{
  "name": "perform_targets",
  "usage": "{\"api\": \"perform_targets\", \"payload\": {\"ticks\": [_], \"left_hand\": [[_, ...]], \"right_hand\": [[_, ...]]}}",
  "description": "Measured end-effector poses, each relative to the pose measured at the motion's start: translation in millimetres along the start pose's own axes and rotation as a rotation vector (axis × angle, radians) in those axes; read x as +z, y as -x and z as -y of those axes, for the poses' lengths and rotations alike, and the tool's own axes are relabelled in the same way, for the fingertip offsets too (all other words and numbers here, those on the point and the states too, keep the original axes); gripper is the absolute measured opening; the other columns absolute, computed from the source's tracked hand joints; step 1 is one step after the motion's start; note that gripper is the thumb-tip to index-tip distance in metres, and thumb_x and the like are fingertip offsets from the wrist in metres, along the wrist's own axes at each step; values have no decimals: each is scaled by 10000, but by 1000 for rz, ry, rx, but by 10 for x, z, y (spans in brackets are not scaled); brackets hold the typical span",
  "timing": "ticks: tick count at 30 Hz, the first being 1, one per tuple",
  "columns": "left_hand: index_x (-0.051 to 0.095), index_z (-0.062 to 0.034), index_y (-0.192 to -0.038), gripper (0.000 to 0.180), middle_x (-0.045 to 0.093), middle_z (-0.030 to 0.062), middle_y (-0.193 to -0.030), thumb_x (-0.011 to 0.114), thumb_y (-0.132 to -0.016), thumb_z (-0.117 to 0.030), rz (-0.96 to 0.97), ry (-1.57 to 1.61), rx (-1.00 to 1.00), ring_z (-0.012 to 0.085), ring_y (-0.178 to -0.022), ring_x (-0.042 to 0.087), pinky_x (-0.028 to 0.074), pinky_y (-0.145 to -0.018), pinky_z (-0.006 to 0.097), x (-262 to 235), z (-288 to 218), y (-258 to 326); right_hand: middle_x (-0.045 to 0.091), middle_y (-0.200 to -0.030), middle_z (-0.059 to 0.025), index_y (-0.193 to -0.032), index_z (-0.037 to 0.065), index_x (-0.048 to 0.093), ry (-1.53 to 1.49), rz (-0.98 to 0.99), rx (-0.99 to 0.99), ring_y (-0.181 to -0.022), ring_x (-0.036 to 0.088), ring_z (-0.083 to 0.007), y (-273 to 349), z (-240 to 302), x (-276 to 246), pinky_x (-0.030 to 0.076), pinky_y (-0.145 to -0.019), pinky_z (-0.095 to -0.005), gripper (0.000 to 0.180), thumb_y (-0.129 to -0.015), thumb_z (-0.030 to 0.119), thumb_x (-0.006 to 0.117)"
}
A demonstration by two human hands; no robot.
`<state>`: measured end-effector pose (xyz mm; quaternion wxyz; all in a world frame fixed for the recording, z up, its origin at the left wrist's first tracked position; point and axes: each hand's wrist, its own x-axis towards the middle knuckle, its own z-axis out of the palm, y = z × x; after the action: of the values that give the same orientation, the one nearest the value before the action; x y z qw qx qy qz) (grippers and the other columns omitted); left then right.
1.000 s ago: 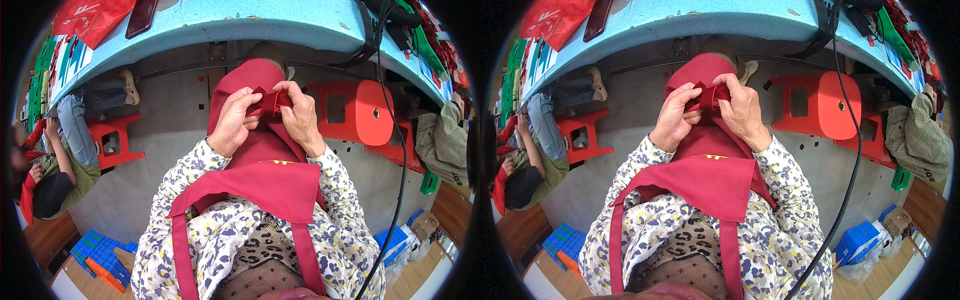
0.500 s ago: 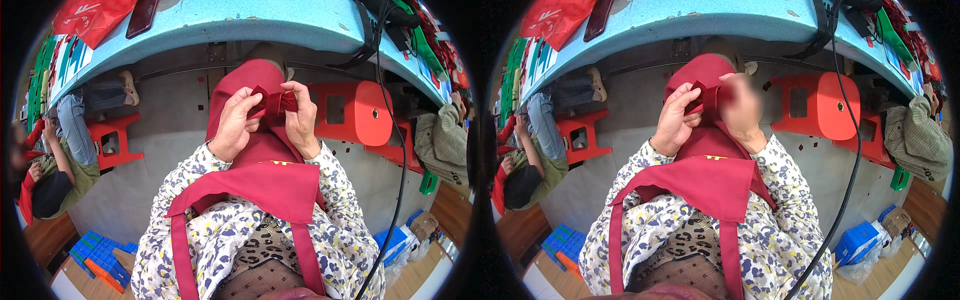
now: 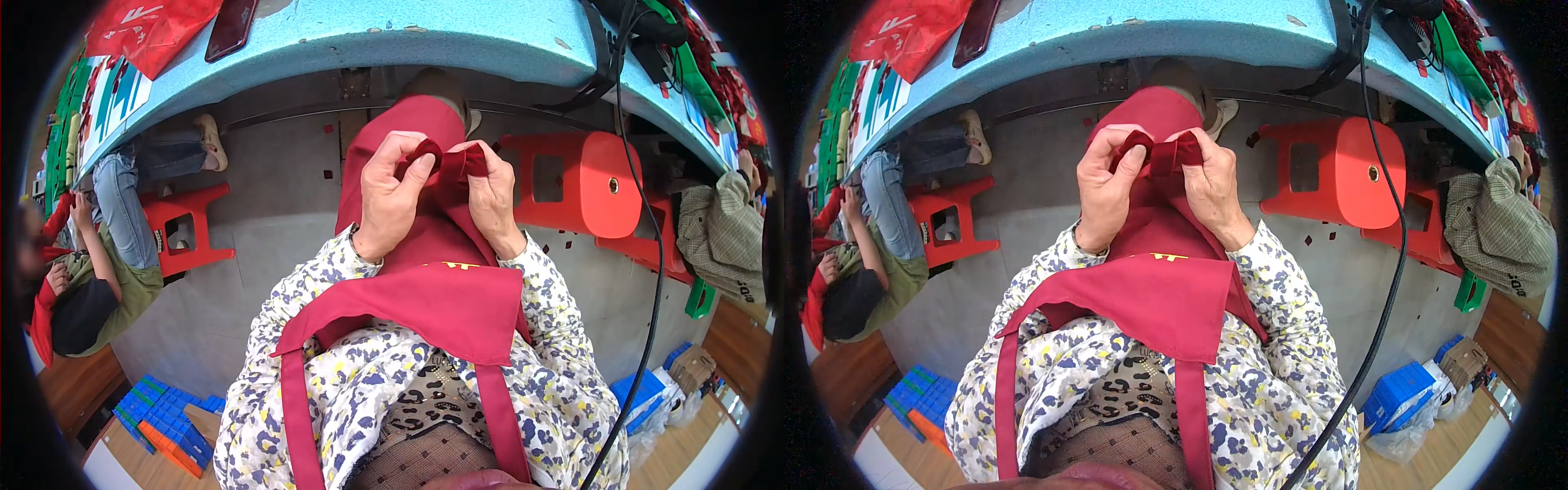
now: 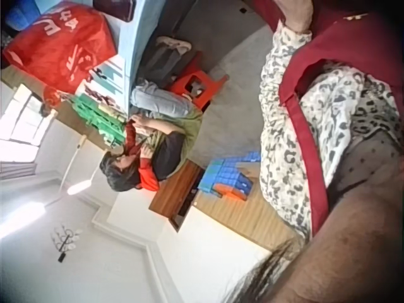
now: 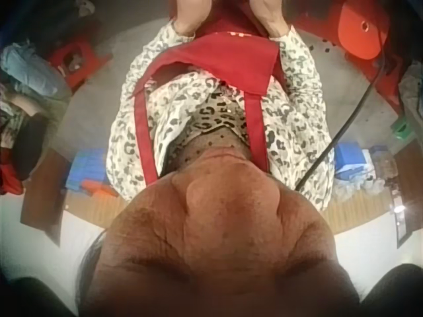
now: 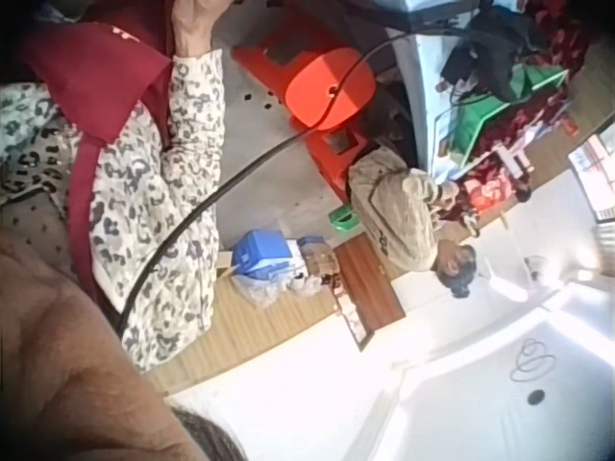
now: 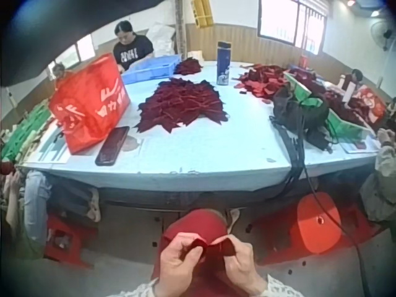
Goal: Fold and align the edges of a red fabric apron piece.
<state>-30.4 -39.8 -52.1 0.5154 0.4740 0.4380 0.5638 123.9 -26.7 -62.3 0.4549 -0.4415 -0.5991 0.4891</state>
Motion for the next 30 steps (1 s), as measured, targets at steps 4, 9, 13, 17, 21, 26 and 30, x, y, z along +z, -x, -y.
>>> {"api": "perform_targets", "payload": {"ticks": [4,9,13,17,21,26,30], "left_hand": [[531,-29,-1013,84,629,45,-928,562,-937,-47,38,-75,192,70,-813,550,446,-766,208,41,10,-4],[535,-56,-992,47,616,21,-868,548,-952,-78,8,-23,82,48,-743,524,431,-680,197,81,25,37],[519,-84,-926,51,567,-14,-784,542,-959,-116,-28,296,-309,26,-592,459,356,-519,177,85,-36,34],[497,-113,-868,118,512,-46,-713,547,-959,-170,31,592,-686,7,-493,379,244,-416,163,-8,-59,38],[489,-128,-875,129,504,-56,-728,552,-958,-205,77,611,-773,-1,-505,374,226,-420,154,-54,-8,30],[488,-114,-947,100,521,-37,-780,533,-966,-201,-12,442,-675,9,-543,389,281,-460,163,65,-65,45],[476,-85,-1036,159,542,3,-879,563,-945,-182,-69,205,-387,49,-647,450,361,-533,192,64,15,102]], "right_hand": [[649,-832,-15,-970,-17,608,-134,32,143,-783,594,-61,-15,0,-54,476,-700,-217,301,-1003,242,457],[650,-812,-17,-947,-24,598,-192,51,344,-763,612,-96,-27,118,-93,472,-678,-229,198,-935,137,484],[648,-800,-26,-959,-22,588,327,-88,-118,-725,605,-109,5,110,-48,463,-649,-226,146,-866,57,507],[633,-788,-19,-973,-12,580,504,-105,-310,-694,577,-93,32,111,-60,447,-629,-206,146,-846,17,512],[610,-778,3,-973,1,579,150,-13,-70,-686,542,-62,59,52,-72,431,-620,-191,126,-880,18,495],[591,-772,19,-967,9,581,-72,-40,99,-685,515,-39,80,-113,-78,421,-616,-187,125,-919,34,468],[582,-767,23,-964,10,580,-41,-125,79,-675,498,-33,50,-99,-70,414,-611,-189,132,-938,43,455]]}}
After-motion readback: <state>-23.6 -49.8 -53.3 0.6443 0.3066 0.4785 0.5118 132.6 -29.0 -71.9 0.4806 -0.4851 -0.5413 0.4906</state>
